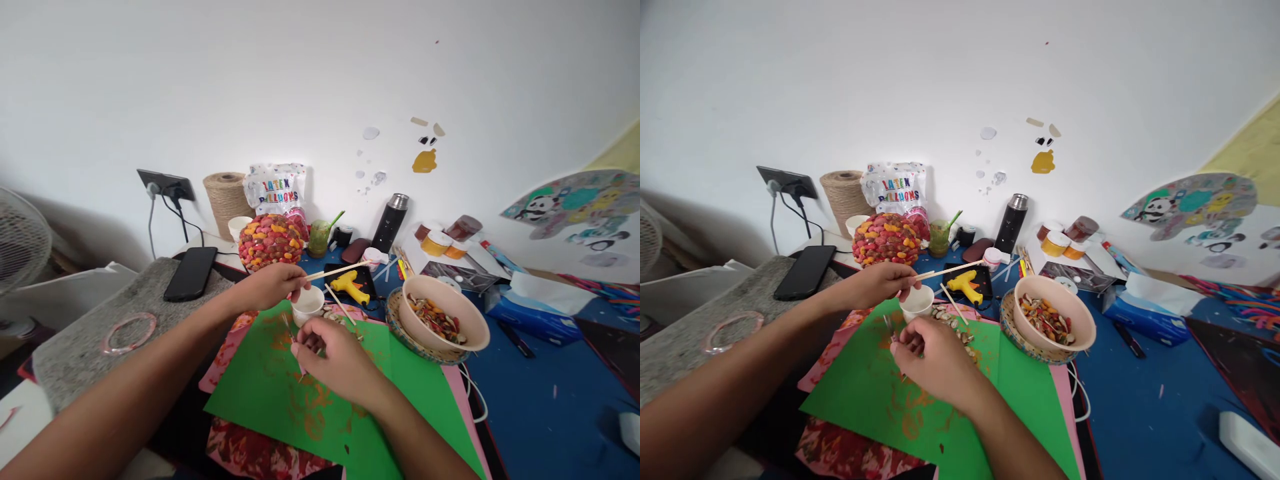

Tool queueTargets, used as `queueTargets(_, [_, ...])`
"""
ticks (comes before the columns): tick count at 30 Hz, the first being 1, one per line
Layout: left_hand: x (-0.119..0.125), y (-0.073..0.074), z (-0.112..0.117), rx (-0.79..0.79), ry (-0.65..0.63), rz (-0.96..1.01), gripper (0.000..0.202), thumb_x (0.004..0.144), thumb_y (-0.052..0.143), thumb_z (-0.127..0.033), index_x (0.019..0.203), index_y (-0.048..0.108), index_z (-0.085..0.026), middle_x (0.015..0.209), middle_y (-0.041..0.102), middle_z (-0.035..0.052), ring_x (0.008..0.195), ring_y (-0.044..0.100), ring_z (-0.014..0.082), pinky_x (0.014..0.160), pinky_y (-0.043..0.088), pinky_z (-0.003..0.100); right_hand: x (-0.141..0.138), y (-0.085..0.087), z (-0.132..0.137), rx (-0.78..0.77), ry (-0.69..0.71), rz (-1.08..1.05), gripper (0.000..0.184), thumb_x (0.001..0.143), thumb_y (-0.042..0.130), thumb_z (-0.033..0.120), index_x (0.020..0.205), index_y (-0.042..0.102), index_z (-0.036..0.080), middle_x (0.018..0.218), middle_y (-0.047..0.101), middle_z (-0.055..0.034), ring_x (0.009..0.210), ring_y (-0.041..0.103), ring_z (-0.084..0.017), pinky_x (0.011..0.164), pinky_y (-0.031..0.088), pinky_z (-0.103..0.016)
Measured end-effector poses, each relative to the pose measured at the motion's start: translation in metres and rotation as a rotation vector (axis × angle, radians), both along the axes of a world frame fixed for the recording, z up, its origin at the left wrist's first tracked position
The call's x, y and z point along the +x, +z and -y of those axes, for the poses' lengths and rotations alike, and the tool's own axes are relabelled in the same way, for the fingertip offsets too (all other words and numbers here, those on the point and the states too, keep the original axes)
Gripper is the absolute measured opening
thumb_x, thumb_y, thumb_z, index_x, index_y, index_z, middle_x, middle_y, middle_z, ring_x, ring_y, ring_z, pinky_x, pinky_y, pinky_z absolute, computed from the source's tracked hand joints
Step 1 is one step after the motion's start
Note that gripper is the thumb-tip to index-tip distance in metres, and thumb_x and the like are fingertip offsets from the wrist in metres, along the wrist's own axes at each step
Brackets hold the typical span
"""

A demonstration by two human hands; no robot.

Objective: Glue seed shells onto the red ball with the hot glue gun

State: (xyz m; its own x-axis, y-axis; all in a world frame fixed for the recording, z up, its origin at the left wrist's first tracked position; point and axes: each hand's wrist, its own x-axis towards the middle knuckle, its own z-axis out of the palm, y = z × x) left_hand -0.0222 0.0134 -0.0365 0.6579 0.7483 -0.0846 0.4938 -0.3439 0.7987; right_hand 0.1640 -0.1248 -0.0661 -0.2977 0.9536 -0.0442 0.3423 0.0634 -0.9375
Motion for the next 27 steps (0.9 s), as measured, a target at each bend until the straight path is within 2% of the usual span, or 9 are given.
queueTargets(6, [-0.002, 0.009, 0.005, 0.020, 0.006, 0.051, 0.047, 0.100, 0.055, -0.059, 0.099, 0.075, -0.017, 0.079, 0.070, 0.0027, 0.069, 0.058, 0.0182, 0.065, 0.043, 0.028, 0.004, 0.000, 0.000, -0.148, 0.018, -0.206, 0.025, 0.096, 0.076, 0.042, 0.090, 0.062, 0.023, 0.076, 0.070, 0.0009, 0.067, 0.066, -0.016, 0.067, 0.050, -0.030])
queueTargets(11, [-0.003, 0.024, 0.011, -0.056, -0.017, 0.139, 0.054, 0.099, 0.059, -0.067, 0.104, 0.074, -0.016, 0.077, 0.064, 0.0012, 0.069, 0.056, 0.0171, 0.064, 0.041, 0.028, 0.008, 0.001, -0.004, -0.150, 0.017, -0.323, 0.031, 0.095, 0.079, 0.049, 0.090, 0.062, 0.022, 0.077, 0.072, -0.0004, 0.067, 0.067, -0.017, 0.068, 0.050, -0.031])
queueTargets(14, [-0.005, 0.028, 0.013, -0.133, -0.017, 0.217, 0.053, 0.099, 0.063, -0.068, 0.103, 0.073, -0.016, 0.073, 0.059, -0.0008, 0.063, 0.049, 0.0139, 0.059, 0.036, 0.026, 0.011, 0.004, -0.006, -0.151, -0.009, -0.427, 0.039, 0.091, 0.082, 0.056, 0.089, 0.063, 0.022, 0.077, 0.072, -0.0001, 0.070, 0.071, -0.017, 0.071, 0.056, -0.032])
queueTargets(17, [-0.006, 0.027, 0.015, -0.216, 0.001, 0.309, 0.051, 0.101, 0.064, -0.066, 0.101, 0.073, -0.016, 0.071, 0.056, -0.0017, 0.060, 0.042, 0.0116, 0.057, 0.032, 0.024, 0.016, 0.006, -0.008, -0.139, -0.047, -0.492, 0.044, 0.090, 0.083, 0.061, 0.088, 0.064, 0.022, 0.076, 0.072, -0.0001, 0.069, 0.072, -0.017, 0.070, 0.058, -0.032])
queueTargets(20, [-0.005, 0.023, 0.018, -0.272, 0.045, 0.396, 0.046, 0.101, 0.067, -0.062, 0.098, 0.073, -0.016, 0.071, 0.055, -0.0009, 0.061, 0.041, 0.0114, 0.055, 0.029, 0.023, 0.023, 0.007, -0.011, -0.146, -0.112, -0.525, 0.045, 0.088, 0.084, 0.064, 0.088, 0.065, 0.023, 0.073, 0.072, 0.0010, 0.065, 0.071, -0.017, 0.066, 0.057, -0.030])
queueTargets(23, [0.001, 0.019, 0.022, -0.336, 0.085, 0.458, 0.044, 0.101, 0.069, -0.060, 0.103, 0.074, -0.016, 0.073, 0.056, -0.0008, 0.059, 0.038, 0.0102, 0.054, 0.027, 0.023, 0.027, 0.007, -0.014, -0.163, -0.164, -0.550, 0.047, 0.087, 0.084, 0.065, 0.084, 0.065, 0.022, 0.067, 0.071, 0.0020, 0.056, 0.065, -0.014, 0.059, 0.053, -0.027])
queueTargets(27, [0.009, 0.016, 0.025, -0.357, 0.127, 0.511, 0.045, 0.099, 0.072, -0.060, 0.107, 0.076, -0.016, 0.072, 0.053, -0.0021, 0.057, 0.033, 0.0094, 0.052, 0.024, 0.024, 0.029, 0.009, -0.014, -0.177, -0.155, -0.572, 0.046, 0.090, 0.081, 0.064, 0.080, 0.065, 0.022, 0.066, 0.070, 0.0015, 0.053, 0.061, -0.012, 0.055, 0.048, -0.025])
